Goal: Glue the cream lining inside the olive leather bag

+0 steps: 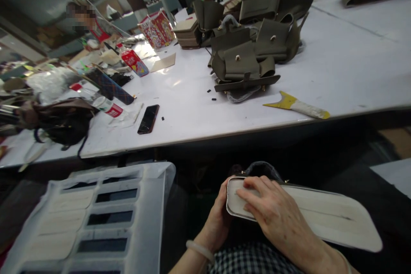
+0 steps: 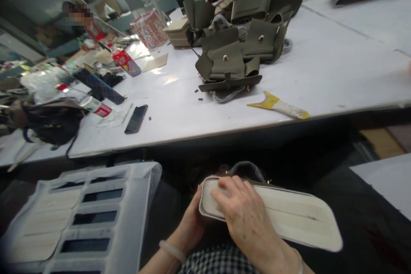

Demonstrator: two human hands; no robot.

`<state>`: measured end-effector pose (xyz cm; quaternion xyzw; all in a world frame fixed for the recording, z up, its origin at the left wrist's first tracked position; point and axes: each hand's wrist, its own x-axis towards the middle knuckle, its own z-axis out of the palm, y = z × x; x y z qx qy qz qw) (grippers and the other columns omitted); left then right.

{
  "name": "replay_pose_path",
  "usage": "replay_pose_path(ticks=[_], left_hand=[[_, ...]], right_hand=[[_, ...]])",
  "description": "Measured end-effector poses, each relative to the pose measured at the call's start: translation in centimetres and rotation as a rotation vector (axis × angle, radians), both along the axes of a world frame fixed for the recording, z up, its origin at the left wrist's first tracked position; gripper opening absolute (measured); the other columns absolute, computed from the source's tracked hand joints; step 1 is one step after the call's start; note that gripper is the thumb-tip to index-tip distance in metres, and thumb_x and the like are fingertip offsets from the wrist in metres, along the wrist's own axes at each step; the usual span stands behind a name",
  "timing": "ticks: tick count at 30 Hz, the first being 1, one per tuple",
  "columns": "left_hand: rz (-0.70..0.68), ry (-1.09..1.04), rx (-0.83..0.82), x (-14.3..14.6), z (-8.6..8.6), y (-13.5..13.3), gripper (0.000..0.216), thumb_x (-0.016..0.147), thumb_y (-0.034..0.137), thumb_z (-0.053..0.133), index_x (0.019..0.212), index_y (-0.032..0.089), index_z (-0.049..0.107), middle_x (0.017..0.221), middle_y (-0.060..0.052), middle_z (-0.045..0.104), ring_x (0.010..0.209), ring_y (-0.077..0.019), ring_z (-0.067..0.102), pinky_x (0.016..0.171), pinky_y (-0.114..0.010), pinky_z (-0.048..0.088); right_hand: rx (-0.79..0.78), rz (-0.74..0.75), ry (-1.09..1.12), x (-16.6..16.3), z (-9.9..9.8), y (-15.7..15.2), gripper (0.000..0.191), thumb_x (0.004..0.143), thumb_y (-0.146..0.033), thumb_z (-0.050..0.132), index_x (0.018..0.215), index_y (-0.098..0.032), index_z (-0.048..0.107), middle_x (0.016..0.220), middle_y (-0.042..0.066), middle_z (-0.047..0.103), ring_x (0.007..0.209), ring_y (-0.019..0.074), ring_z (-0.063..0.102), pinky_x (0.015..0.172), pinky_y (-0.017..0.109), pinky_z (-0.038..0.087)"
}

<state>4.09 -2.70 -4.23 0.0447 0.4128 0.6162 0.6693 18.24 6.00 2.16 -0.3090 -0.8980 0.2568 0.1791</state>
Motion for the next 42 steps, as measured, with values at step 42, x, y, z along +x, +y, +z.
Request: replay_pose_path(ticks=[42], left_hand=[[-0.564,0.533,-0.11,-4.8,6.2,2.3,0.052,0.089,0.043,0.062,0.136,0.022,0.057,0.107,-0.008,0.071,0.084,-0.019,0.064,0.069,-0.026,0.054]], right_hand=[[0.024,-0.025,-0.019,-0.4,-0.4,-0.3,0.026,0.084,-0.007,0.062,0.102,-0.026,0.063,0.108,0.001,0.059,0.092,0.0224,0.049,0.077,0.036,0.032]])
